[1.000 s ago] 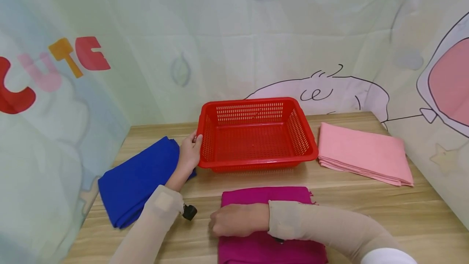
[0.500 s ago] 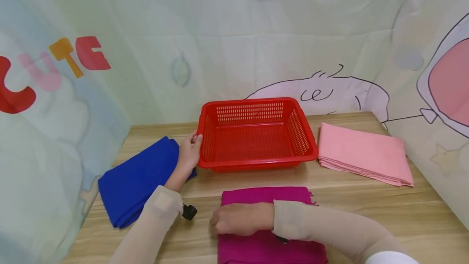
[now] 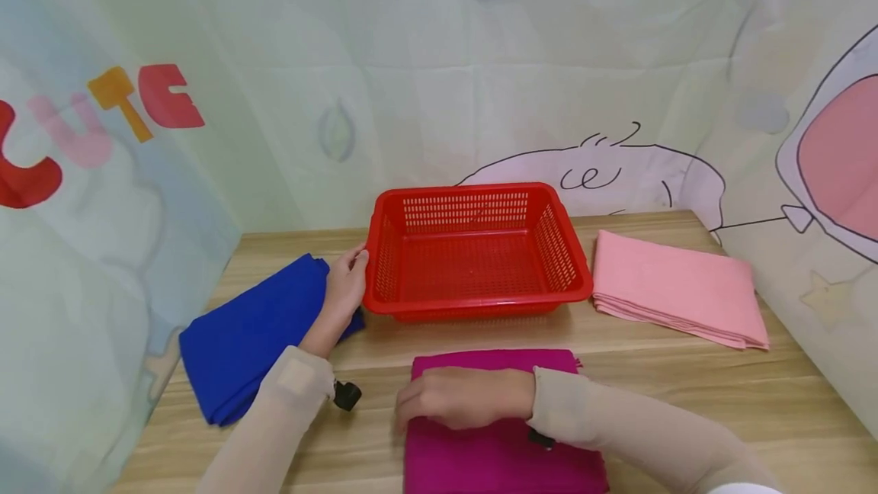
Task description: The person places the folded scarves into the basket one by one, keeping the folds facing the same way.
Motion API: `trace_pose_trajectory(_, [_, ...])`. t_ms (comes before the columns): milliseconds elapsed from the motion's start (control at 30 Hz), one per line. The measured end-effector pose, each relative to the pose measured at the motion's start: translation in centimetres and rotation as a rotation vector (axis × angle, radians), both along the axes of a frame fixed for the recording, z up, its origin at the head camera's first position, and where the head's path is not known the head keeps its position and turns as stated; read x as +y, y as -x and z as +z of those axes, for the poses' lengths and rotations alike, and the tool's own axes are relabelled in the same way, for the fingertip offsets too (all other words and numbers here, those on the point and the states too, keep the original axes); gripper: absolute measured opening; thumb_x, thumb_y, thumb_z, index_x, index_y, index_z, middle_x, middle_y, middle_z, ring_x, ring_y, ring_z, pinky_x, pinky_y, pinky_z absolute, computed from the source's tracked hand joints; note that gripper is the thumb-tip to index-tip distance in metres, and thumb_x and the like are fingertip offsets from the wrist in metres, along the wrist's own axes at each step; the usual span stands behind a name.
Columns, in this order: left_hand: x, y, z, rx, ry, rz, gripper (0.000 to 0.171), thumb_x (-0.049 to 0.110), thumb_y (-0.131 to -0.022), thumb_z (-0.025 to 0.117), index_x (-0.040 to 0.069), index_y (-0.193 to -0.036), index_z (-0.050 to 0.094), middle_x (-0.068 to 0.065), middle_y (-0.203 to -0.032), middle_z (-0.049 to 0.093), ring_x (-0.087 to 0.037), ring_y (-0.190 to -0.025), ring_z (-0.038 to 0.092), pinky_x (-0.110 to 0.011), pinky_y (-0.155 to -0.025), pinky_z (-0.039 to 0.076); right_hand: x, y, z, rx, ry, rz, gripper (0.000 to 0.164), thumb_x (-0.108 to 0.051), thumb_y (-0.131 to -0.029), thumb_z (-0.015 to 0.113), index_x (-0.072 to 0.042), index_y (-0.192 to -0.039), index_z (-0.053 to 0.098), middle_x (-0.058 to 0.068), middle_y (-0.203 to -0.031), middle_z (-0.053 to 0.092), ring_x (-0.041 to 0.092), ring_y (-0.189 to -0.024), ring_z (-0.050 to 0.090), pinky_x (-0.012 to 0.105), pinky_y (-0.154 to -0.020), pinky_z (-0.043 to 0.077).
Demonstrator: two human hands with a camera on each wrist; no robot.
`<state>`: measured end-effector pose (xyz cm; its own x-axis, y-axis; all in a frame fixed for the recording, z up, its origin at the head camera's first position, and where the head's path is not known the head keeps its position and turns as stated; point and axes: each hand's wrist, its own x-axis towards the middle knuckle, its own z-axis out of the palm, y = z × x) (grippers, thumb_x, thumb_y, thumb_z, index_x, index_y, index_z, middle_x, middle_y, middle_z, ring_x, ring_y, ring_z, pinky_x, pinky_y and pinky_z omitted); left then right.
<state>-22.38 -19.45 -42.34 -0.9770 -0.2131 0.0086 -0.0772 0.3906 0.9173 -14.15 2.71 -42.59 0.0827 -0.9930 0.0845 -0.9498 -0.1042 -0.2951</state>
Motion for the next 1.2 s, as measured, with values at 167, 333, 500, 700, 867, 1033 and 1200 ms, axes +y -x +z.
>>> trace_pose_trajectory(167, [-0.4, -0.5, -0.2, 0.012, -0.007, 0.018, 0.045, 0.020, -0.108, 0.035, 0.002, -0.149, 0.043, -0.023, -0.128, 0.057, -0.035, -0.113, 0.058, -0.034, -0.090, 0.048, 0.8, 0.1, 0.2, -0.019, 0.013, -0.055, 0.034, 0.011, -0.089, 0.063, -0.010, -0.114, 0.071, -0.002, -0.113, 0.067, 0.003, -0.110, 0.058, 0.008, -0.098, 0.036])
trace_pose_trajectory(333, [-0.8, -1.3, -0.3, 0.005, -0.012, 0.020, 0.046, 0.017, -0.107, 0.036, 0.001, -0.150, 0.041, -0.022, -0.119, 0.059, -0.031, -0.102, 0.062, -0.019, -0.073, 0.049, 1.7, 0.3, 0.6, -0.133, 0.035, -0.130, 0.028, 0.007, -0.091, 0.066, -0.009, -0.114, 0.070, -0.002, -0.113, 0.066, 0.002, -0.108, 0.056, 0.008, -0.097, 0.037])
trace_pose_trajectory(500, [-1.0, -1.9, -0.4, 0.001, -0.039, 0.036, 0.045, 0.014, -0.106, 0.040, -0.001, -0.148, 0.042, -0.023, -0.117, 0.059, -0.024, -0.094, 0.061, -0.027, -0.080, 0.055, 2.5, 0.5, 0.7, -0.125, 0.031, -0.191, 0.024, 0.000, -0.092, 0.069, -0.009, -0.113, 0.069, -0.003, -0.111, 0.066, 0.004, -0.105, 0.056, 0.008, -0.096, 0.038])
trace_pose_trajectory(700, [-1.2, -2.5, -0.8, -0.012, -0.086, 0.051, 0.044, 0.011, -0.104, 0.039, -0.004, -0.145, 0.042, -0.026, -0.119, 0.058, -0.025, -0.097, 0.061, -0.037, -0.089, 0.055, 3.9, 0.7, 0.7, -0.121, 0.054, -0.246, 0.023, -0.003, -0.091, 0.072, -0.010, -0.112, 0.069, -0.004, -0.111, 0.065, 0.006, -0.108, 0.056, 0.011, -0.098, 0.039])
trace_pose_trajectory(867, [-1.3, -3.0, -1.0, -0.011, -0.075, 0.048, 0.041, 0.009, -0.104, 0.040, -0.007, -0.141, 0.045, -0.025, -0.114, 0.059, -0.022, -0.093, 0.062, -0.023, -0.078, 0.056, 5.9, 1.0, 0.6, -0.132, 0.078, -0.327, 0.023, -0.006, -0.090, 0.074, -0.011, -0.111, 0.069, -0.003, -0.112, 0.063, 0.006, -0.109, 0.057, 0.014, -0.097, 0.043])
trace_pose_trajectory(1033, [-1.4, -3.7, -1.0, -0.014, -0.055, 0.031, 0.039, 0.008, -0.103, 0.042, -0.009, -0.138, 0.047, -0.024, -0.109, 0.060, -0.021, -0.090, 0.062, -0.014, -0.068, 0.053, 8.1, 1.4, 0.3, -0.119, 0.116, -0.391, 0.023, -0.005, -0.088, 0.076, -0.011, -0.109, 0.069, -0.003, -0.109, 0.062, 0.007, -0.104, 0.058, 0.018, -0.093, 0.047])
trace_pose_trajectory(1200, [-1.5, -4.4, -1.0, -0.029, -0.025, 0.005, 0.040, 0.010, -0.104, 0.044, -0.009, -0.138, 0.047, -0.023, -0.109, 0.059, -0.025, -0.092, 0.062, -0.014, -0.067, 0.053, 10.0, 1.6, 0.0, -0.122, 0.163, -0.428, 0.023, -0.003, -0.087, 0.076, -0.010, -0.108, 0.069, -0.003, -0.108, 0.062, 0.008, -0.103, 0.059, 0.021, -0.092, 0.049])
